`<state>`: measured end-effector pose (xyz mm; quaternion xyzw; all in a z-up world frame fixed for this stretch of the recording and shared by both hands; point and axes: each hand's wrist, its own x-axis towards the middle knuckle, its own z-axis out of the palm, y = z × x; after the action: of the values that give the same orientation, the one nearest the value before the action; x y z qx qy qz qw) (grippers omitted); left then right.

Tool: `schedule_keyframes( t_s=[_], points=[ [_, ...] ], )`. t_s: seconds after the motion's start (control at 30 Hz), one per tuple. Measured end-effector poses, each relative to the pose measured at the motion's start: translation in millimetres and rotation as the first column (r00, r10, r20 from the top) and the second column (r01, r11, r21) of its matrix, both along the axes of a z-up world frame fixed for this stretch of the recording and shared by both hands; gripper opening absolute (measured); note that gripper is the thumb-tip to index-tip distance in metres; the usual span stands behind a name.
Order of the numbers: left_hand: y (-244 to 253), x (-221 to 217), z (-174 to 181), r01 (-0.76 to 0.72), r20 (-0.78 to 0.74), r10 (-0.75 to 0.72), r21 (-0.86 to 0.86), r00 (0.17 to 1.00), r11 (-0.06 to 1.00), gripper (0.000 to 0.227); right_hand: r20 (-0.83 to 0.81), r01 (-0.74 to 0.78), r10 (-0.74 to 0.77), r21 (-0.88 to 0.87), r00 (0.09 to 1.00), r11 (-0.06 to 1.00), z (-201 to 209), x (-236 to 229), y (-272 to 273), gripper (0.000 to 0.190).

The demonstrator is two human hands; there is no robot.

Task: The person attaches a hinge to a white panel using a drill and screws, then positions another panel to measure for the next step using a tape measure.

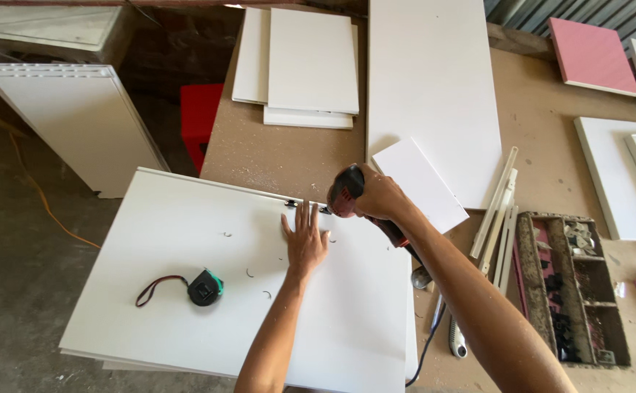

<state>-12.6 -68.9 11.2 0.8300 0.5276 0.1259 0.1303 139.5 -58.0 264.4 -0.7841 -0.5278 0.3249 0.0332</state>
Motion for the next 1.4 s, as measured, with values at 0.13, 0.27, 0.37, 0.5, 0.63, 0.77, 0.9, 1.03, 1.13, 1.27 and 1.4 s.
schedule_keyframes(
  t_s=[0.13, 0.27, 0.37, 0.5, 0.63, 0.77, 0.9, 1.03, 1.13, 1.27, 1.4],
  points=[
    [-31.5, -15.0, -3.9, -0.013, -0.001, 0.014, 0.114, 1.000, 0.993, 0.065, 0.026, -0.028, 0.029, -0.020, 0.999, 0.999, -6.5, 5.3, 1.6, 0.095],
    [-67.9, -29.5, 7.9, 0.040, -0.044, -0.045, -0.118, 0.998, 0.992, 0.054, -0.009, 0.026, -0.026, 0.011, 1.000, 1.000, -13.4, 8.5, 0.3, 0.090],
    [-96.3, -39.5, 10.5, 0.074, -0.075, -0.079, -0.069, 0.994, 0.995, 0.056, 0.017, -0.042, 0.041, 0.047, 0.999, 0.998, 12.2, -5.7, -4.8, 0.081],
    [-120.0, -48.7, -9.1, 0.054, -0.037, -0.047, 0.228, 0.998, 0.972, 0.066, 0.056, -0.056, 0.052, 0.078, 0.997, 0.995, -29.4, 15.8, 11.0, 0.071],
    [-119.3, -49.8, -17.5, 0.039, -0.063, -0.024, 0.259, 0.998, 0.965, 0.064, 0.135, -0.345, 0.325, 0.165, 0.936, 0.924, -35.1, 33.5, 4.5, 0.067],
    [-117.9, -45.1, -19.8, 0.060, -0.091, -0.035, 0.285, 0.995, 0.957, 0.061, 0.208, -0.481, 0.436, 0.284, 0.875, 0.830, -49.9, 69.9, -3.9, 0.073],
    [-110.9, -34.1, -19.1, 0.094, -0.164, -0.043, 0.313, 0.985, 0.945, 0.061, 0.172, -0.372, 0.337, 0.249, 0.926, 0.894, -28.1, 81.0, -6.3, 0.077],
    [-119.1, -35.0, -25.4, 0.052, -0.197, 0.017, 0.339, 0.980, 0.939, 0.066, 0.145, -0.139, 0.106, 0.239, 0.984, 0.961, 35.7, 100.4, -32.0, 0.103],
    [-135.2, -23.8, -33.1, -0.039, -0.231, 0.116, 0.311, 0.966, 0.950, 0.073, -0.359, 0.237, -0.114, 0.318, 0.926, 0.918, 61.6, 148.1, -84.1, 0.079],
    [-164.3, -3.7, -35.9, -0.259, -0.153, 0.304, 0.256, 0.940, 0.931, 0.062, -0.752, 0.673, -0.354, 0.158, 0.556, 0.722, -9.3, 228.3, -176.5, 0.031],
    [-168.9, 42.5, -43.4, -0.356, -0.142, 0.374, 0.141, 0.916, 0.924, 0.060, -0.967, 0.880, -0.233, -0.023, 0.100, 0.475, -180.8, 286.8, -286.7, 0.043]
  ],
)
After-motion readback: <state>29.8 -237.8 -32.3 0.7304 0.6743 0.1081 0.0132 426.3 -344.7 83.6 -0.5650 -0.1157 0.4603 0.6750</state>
